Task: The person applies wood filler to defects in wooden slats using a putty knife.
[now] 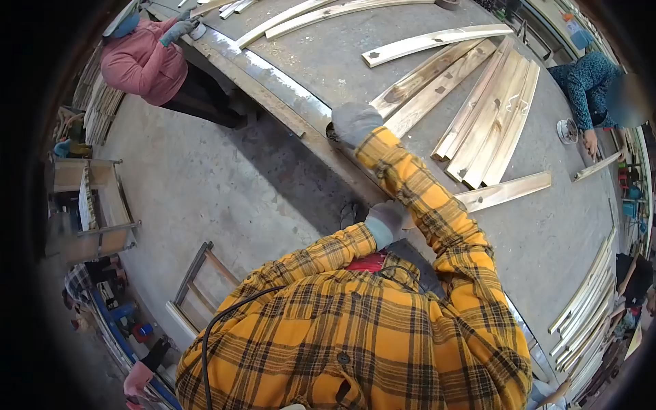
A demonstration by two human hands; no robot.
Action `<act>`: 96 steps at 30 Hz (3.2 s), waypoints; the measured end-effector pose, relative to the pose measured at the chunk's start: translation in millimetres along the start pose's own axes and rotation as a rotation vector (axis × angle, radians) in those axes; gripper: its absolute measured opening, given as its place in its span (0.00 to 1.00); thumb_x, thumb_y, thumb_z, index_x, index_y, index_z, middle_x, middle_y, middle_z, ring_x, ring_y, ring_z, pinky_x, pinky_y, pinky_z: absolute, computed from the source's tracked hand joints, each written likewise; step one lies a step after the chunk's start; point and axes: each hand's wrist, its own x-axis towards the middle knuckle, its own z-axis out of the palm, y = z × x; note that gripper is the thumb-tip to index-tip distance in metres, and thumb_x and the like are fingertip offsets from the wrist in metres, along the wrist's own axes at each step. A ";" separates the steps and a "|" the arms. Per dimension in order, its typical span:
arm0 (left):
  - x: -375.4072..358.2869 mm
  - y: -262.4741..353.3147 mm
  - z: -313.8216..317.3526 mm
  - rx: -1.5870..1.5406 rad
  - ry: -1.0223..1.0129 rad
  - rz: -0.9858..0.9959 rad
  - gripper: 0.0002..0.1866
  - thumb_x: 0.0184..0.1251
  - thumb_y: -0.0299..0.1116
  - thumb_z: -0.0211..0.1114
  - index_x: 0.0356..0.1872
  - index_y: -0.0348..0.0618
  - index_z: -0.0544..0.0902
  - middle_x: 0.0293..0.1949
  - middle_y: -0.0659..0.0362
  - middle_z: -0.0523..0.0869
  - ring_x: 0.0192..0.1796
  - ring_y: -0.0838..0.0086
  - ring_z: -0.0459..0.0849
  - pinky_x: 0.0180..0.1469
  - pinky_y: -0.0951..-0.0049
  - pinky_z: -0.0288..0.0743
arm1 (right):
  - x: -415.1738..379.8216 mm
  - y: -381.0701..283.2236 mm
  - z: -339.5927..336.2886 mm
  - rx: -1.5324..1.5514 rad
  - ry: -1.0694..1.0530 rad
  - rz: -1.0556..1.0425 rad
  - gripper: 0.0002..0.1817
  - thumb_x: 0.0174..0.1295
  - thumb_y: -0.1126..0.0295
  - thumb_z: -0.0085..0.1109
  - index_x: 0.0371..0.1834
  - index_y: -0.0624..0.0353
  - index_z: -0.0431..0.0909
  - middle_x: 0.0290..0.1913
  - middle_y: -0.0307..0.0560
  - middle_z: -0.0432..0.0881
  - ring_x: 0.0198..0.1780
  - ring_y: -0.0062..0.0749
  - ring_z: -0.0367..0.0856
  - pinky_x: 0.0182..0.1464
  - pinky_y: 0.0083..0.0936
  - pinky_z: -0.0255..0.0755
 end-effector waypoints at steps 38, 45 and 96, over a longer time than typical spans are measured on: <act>-54.8 25.1 -84.5 0.228 0.273 -0.034 0.47 0.43 0.48 0.71 0.69 0.62 0.59 0.43 0.51 0.82 0.46 0.58 0.82 0.47 0.60 0.76 | -290.7 123.5 142.1 0.232 0.892 0.699 0.12 0.55 0.71 0.56 0.41 0.42 0.80 0.29 0.36 0.78 0.29 0.34 0.80 0.28 0.27 0.73; -53.7 26.8 -88.5 0.239 0.279 -0.017 0.46 0.43 0.48 0.70 0.69 0.62 0.59 0.41 0.51 0.82 0.43 0.58 0.83 0.45 0.60 0.77 | -284.8 132.2 149.7 0.421 0.857 0.801 0.16 0.56 0.71 0.54 0.47 0.37 0.79 0.30 0.36 0.75 0.30 0.31 0.79 0.28 0.26 0.73; -35.7 -11.6 -84.9 -0.663 0.005 0.038 0.42 0.44 0.40 0.76 0.62 0.35 0.70 0.46 0.53 0.81 0.43 0.74 0.81 0.45 0.75 0.76 | -282.3 57.4 110.4 0.758 1.014 0.784 0.13 0.59 0.67 0.59 0.48 0.46 0.81 0.32 0.42 0.77 0.29 0.34 0.78 0.32 0.27 0.72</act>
